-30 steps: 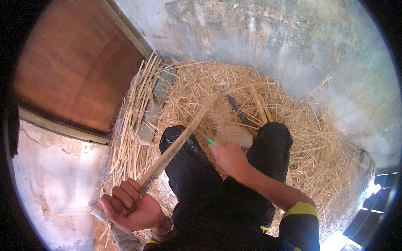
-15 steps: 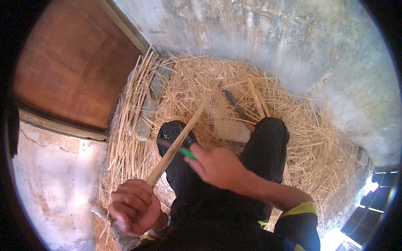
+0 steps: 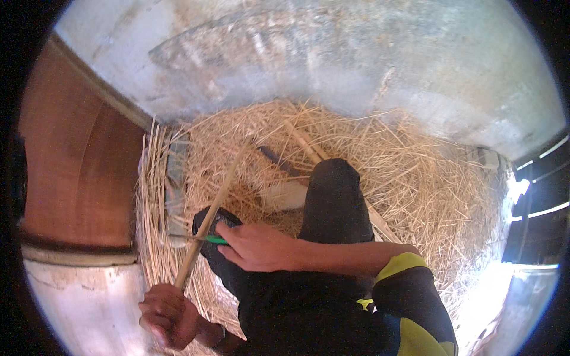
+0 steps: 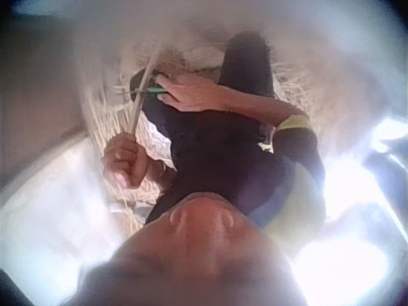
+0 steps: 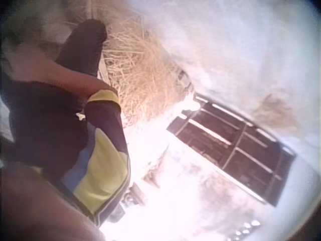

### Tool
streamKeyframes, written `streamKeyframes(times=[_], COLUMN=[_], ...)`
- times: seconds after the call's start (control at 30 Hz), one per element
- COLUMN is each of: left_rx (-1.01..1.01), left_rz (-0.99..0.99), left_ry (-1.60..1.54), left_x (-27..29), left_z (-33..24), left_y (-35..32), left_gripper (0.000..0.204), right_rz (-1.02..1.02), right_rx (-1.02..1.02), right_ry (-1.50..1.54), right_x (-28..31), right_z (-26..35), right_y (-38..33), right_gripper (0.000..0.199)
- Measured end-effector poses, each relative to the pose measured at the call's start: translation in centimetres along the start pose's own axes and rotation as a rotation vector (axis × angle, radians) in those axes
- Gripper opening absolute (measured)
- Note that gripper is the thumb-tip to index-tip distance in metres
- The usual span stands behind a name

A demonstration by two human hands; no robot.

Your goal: The person sits on a hay-covered floor and uses a green-handled knife to sharpen a thin wooden stick. They hold the stick against their leg and repeatedly scrape the blade along its length to remove bark and smooth the surface. The person continues this repetitive sharpening action on the same stick throughout the clip.

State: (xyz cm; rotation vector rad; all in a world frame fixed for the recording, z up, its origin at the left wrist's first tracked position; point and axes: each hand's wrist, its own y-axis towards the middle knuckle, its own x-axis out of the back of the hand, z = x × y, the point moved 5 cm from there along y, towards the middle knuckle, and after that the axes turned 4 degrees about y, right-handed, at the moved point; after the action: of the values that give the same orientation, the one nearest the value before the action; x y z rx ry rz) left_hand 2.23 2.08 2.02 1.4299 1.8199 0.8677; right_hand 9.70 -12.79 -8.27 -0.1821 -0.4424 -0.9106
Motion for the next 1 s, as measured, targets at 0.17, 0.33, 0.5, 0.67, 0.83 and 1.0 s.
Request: streamKeyframes(times=[0.17, 0.33, 0.5, 0.67, 0.83, 1.0], left_rx=[-0.092, -0.037, 0.034, 0.027, 0.037, 0.049], left_rz=[0.197, 0.496, 0.750, 0.695, 0.666, 0.636], left_ry=[-0.357, -0.414, -0.483, -0.515, -0.560, -0.553], left_x=[-1.6, -0.8, -1.3, -0.2, 1.4, 0.6], left_z=[0.2, 0.0, 0.6, 0.6, 1.3, 0.9], left_y=[2.0, 2.0, 1.2, 1.5, 1.0, 1.0], left_gripper=[0.035, 0.046, 0.047, 0.044, 0.044, 0.038], right_rz=[-0.210, -0.051, -0.120, -0.112, -0.139, -0.078], right_rx=[0.364, -0.066, 0.110, 0.136, 0.193, -0.219], right_ry=[0.046, -0.250, -0.248, -0.313, -0.358, -0.541], right_x=[0.4, -0.8, -1.3, -1.7, -1.9, -1.1], right_z=[1.8, -3.2, -0.8, -0.9, 2.3, -5.2], right_y=[-0.3, 0.0, -1.1, -0.1, -1.1, 0.6], right_gripper=[0.025, 0.025, 0.023, 0.021, 0.022, 0.023])
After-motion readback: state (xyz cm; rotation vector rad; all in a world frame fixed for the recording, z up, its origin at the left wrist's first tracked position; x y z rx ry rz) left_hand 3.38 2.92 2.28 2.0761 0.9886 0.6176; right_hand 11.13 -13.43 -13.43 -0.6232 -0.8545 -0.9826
